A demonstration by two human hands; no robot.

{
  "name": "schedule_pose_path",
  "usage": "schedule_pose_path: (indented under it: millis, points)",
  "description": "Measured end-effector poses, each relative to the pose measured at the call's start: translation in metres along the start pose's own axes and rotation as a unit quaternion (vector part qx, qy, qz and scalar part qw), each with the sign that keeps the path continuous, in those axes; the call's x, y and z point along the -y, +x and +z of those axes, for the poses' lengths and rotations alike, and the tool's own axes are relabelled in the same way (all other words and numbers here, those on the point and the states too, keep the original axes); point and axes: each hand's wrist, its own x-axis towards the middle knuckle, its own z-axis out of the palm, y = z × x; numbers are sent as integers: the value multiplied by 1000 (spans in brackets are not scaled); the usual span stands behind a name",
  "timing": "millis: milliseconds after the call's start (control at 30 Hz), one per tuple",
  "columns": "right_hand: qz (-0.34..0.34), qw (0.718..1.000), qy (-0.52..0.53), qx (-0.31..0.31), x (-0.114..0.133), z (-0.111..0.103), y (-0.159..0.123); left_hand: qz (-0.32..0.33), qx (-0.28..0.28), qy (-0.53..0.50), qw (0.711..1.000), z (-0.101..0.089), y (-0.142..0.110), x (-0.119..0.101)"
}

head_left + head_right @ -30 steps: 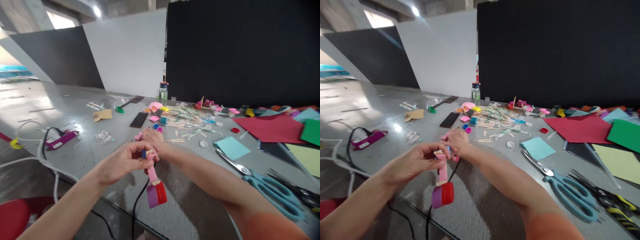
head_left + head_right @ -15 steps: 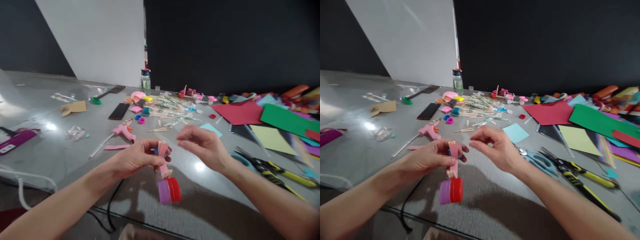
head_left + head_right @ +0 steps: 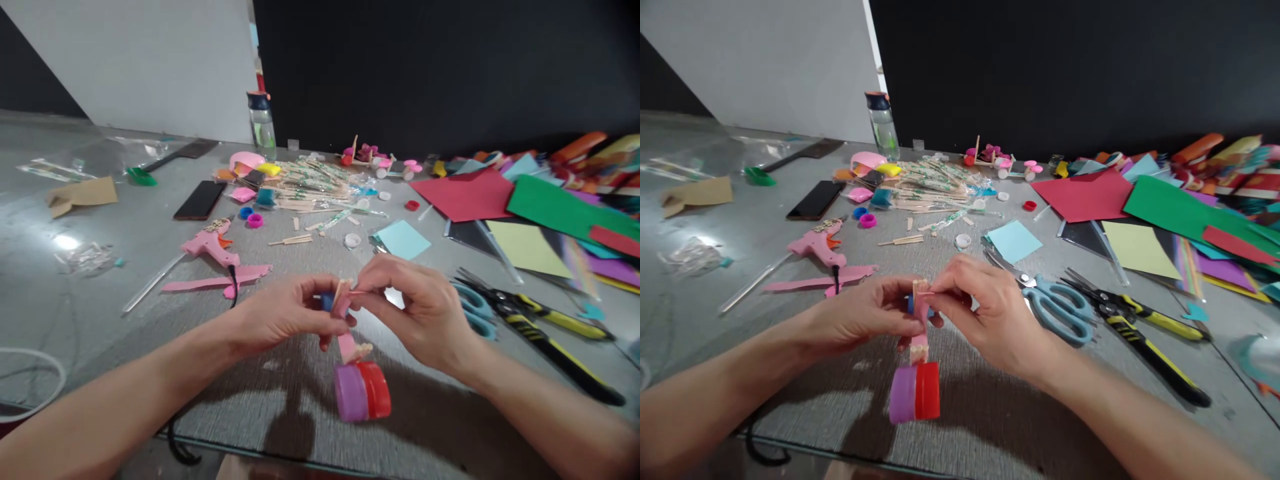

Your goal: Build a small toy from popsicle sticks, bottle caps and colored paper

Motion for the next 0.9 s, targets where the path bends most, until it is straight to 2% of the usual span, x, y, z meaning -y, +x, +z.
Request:
schedule_pose_path:
  millis: [167,300,433,600,900]
  points:
    - [-30,999,-33,-1,2,4,2,-1,17,-3,1000,2,0,-1]
    - [29,998,-51,-32,0,8,-2,-5,13,7,1000,4,1,-1]
    - [100,994,32,-37,-1,8,-3,-11,0,15,1000,6,1,-2]
    - [136,978,155,30,-2,2,4,-2,13,5,1000,8,1,-3]
    - [143,975,165,43,-1,4,6,-5,3,5,1000,6,3,3]
